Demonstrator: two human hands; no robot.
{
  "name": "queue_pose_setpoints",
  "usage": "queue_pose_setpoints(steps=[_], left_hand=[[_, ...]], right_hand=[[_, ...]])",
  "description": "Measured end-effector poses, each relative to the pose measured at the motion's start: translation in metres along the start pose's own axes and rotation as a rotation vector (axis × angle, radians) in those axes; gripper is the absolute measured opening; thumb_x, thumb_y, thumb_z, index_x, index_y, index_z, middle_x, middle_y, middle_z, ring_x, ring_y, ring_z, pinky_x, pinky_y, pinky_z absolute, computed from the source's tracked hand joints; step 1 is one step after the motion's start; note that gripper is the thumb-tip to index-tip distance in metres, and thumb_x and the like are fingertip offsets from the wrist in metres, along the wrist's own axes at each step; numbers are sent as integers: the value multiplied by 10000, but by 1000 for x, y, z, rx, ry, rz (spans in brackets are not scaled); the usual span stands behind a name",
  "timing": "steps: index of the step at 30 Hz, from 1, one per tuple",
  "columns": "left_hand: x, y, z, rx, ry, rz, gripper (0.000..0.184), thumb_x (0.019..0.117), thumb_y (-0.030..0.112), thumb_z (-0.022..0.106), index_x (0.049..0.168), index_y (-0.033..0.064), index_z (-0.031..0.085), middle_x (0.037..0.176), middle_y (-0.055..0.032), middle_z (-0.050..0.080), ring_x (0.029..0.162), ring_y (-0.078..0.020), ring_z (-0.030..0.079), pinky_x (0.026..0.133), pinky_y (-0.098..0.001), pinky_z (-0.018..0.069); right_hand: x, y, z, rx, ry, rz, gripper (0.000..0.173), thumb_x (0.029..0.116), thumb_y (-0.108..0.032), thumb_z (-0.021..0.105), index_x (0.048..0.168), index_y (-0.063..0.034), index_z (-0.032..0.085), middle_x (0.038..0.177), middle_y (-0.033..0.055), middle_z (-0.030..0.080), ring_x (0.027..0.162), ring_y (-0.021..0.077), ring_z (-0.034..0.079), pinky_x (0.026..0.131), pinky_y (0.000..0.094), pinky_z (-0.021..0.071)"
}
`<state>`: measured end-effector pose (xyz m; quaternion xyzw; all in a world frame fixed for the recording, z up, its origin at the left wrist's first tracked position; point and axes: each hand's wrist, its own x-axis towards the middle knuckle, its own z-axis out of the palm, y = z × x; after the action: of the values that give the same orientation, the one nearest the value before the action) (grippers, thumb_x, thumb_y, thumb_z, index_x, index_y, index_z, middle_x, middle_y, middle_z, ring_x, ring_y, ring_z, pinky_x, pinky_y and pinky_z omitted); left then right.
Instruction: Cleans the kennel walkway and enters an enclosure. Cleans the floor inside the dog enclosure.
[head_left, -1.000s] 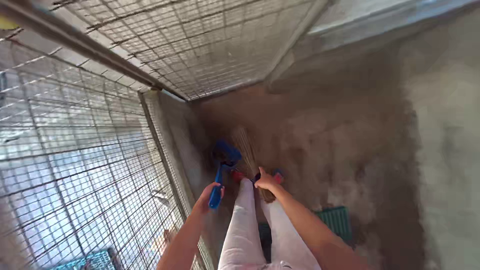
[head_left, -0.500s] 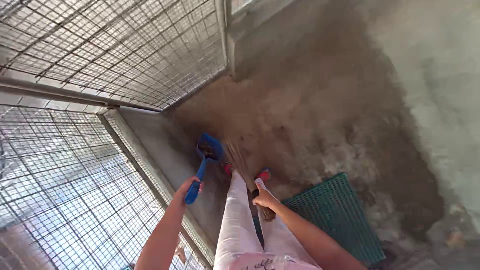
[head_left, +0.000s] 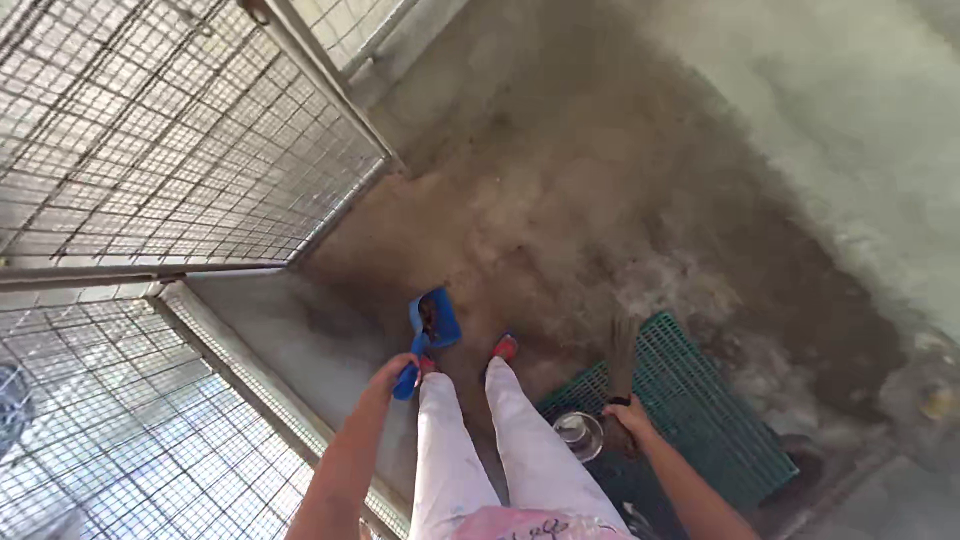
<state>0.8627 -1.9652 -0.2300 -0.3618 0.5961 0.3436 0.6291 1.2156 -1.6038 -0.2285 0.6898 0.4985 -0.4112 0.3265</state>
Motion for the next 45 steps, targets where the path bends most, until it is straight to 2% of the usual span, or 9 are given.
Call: queue_pose_setpoints(steps=[10,13,16,19,23,28,34,39,45], left_hand=[[26,73,170,-331,-4,212,80,971,-3,441,1028,35,482,685,-68,529,487,-128,521,450,-253,478],[24,107,218,-443,-39,240,68,976,14,454,1033,43,480,712,-73,542,514,-127,549,468,-245,502],[26,140,249,-555,-106,255,48,982,32,428,1009,61,456,689,-72,544,507,-126,561,462,-230,505],[24,170,267,-620,-190,295,68,975,22,394,987,74,436,672,-69,538,502,-123,559,457,-214,495],[31,182,271,-576,-283,288,104,1002,65,354,972,73,453,666,-60,548,509,-114,568,459,-204,490],[22,207,264,-564,-277,260,98,1011,68,361,995,60,457,652,-59,560,496,-103,581,455,-199,506],[10,253,282,-486,-183,195,57,1015,57,396,1034,53,449,685,-82,548,497,-126,567,453,-221,503],[6,267,244,-307,-190,155,93,1022,82,394,1060,41,469,675,-67,543,490,-114,557,442,-219,492],[-9,283,141,-48,-286,71,256,1061,168,287,988,48,502,643,-35,553,450,-69,531,384,-170,423]], right_hand=[[-1,-4,12,214,-151,49,884,891,-59,753,1608,-27,235,1496,299,464,1359,405,495,1100,542,426],[-7,-24,14,279,-201,22,901,878,-57,768,1605,-25,237,1485,302,472,1339,404,513,1088,535,440],[-3,-50,9,416,-209,2,885,890,-34,735,1611,-55,221,1447,305,491,1223,425,584,970,563,520],[5,-82,-4,412,-170,-52,920,866,-14,759,1609,-52,218,1475,302,471,1279,421,552,1021,561,490],[30,-130,-18,369,-80,-99,952,852,-32,786,1611,-22,212,1527,303,424,1395,417,454,1130,551,395],[54,-207,-11,513,-57,-66,960,876,-97,787,1619,-36,183,1542,287,413,1401,406,450,1120,559,408],[58,-294,61,105,-327,-184,1096,773,-29,822,1626,-31,134,1499,302,457,1376,411,484,1116,555,424],[21,-293,24,-147,-464,-288,1149,754,2,817,1653,-104,109,1529,287,437,1392,420,469,1123,580,406],[18,-264,-46,-136,-321,-248,1172,722,25,842,1650,-100,137,1532,297,429,1402,433,456,1134,584,394]])
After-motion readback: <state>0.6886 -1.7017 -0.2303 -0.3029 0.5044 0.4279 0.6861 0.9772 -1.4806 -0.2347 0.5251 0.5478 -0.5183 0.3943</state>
